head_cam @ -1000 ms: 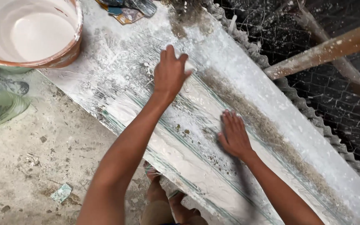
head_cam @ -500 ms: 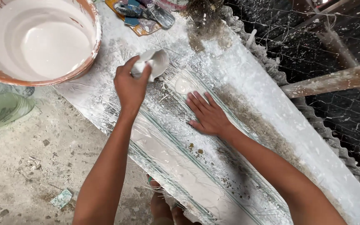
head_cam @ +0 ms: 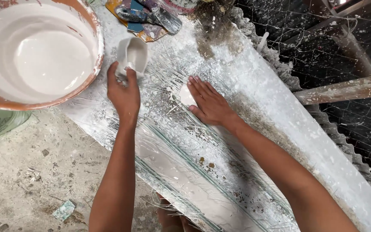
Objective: Apply and smooth liquid gypsum or plaster mixture into architectural molds by hand.
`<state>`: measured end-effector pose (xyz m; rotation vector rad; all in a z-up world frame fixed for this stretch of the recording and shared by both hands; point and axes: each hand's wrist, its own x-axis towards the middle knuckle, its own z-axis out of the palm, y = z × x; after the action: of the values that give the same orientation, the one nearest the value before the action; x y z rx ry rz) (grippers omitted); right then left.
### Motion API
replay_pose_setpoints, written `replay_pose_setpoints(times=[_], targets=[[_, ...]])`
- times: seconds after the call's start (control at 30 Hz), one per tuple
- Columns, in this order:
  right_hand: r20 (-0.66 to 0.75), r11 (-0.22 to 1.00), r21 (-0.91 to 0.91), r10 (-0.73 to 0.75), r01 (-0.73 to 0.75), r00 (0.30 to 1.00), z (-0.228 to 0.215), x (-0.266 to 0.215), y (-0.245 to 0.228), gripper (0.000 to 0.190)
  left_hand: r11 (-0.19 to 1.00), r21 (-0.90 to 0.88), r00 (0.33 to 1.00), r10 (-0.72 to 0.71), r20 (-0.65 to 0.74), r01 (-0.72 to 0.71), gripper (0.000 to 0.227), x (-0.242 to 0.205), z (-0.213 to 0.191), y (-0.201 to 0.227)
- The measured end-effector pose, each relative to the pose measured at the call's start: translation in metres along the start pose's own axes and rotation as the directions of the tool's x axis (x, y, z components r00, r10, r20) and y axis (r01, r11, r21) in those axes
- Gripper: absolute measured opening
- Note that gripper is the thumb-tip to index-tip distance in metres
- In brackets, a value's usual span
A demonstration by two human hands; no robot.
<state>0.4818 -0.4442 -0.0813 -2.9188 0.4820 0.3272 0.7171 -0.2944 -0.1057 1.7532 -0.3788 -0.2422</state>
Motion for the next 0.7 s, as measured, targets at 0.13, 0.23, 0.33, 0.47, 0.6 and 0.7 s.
replay_pose_setpoints(times=[0.13, 0.23, 0.33, 0.47, 0.6, 0.7], targets=[[0.004, 0.997, 0.074, -0.012, 0.012, 1.000, 0.001, 0.012, 0.007, 0.078, 0.998, 0.047, 0.998, 0.044, -0.054, -0.042, 0.052, 0.018, 0.011, -0.042], [0.005, 0.997, 0.067, -0.033, 0.032, 0.999, 0.004, 0.021, 0.008, 0.080, 0.988, 0.150, 0.995, 0.047, -0.093, -0.033, 0.053, 0.017, 0.011, -0.062], [0.024, 0.995, 0.093, -0.039, 0.037, 0.999, 0.003, 0.017, 0.017, 0.079, 0.999, -0.031, 0.996, 0.012, -0.089, -0.015, 0.066, -0.018, 0.009, -0.022], [0.037, 0.994, 0.045, -0.101, 0.099, 0.994, 0.003, 0.000, 0.018, 0.081, 0.980, -0.188, 0.996, -0.047, 0.082, 0.061, 0.075, -0.096, -0.026, 0.040], [0.060, 0.991, 0.069, -0.122, 0.118, 0.991, 0.008, -0.048, 0.026, 0.082, 0.939, -0.255, 0.950, -0.160, 0.267, 0.230, 0.080, -0.175, -0.042, 0.068], [0.053, 0.984, 0.110, -0.150, 0.143, 0.987, 0.019, -0.097, 0.037, 0.083, 0.936, -0.266, 0.934, -0.134, 0.332, 0.229, 0.081, -0.235, -0.058, 0.059]])
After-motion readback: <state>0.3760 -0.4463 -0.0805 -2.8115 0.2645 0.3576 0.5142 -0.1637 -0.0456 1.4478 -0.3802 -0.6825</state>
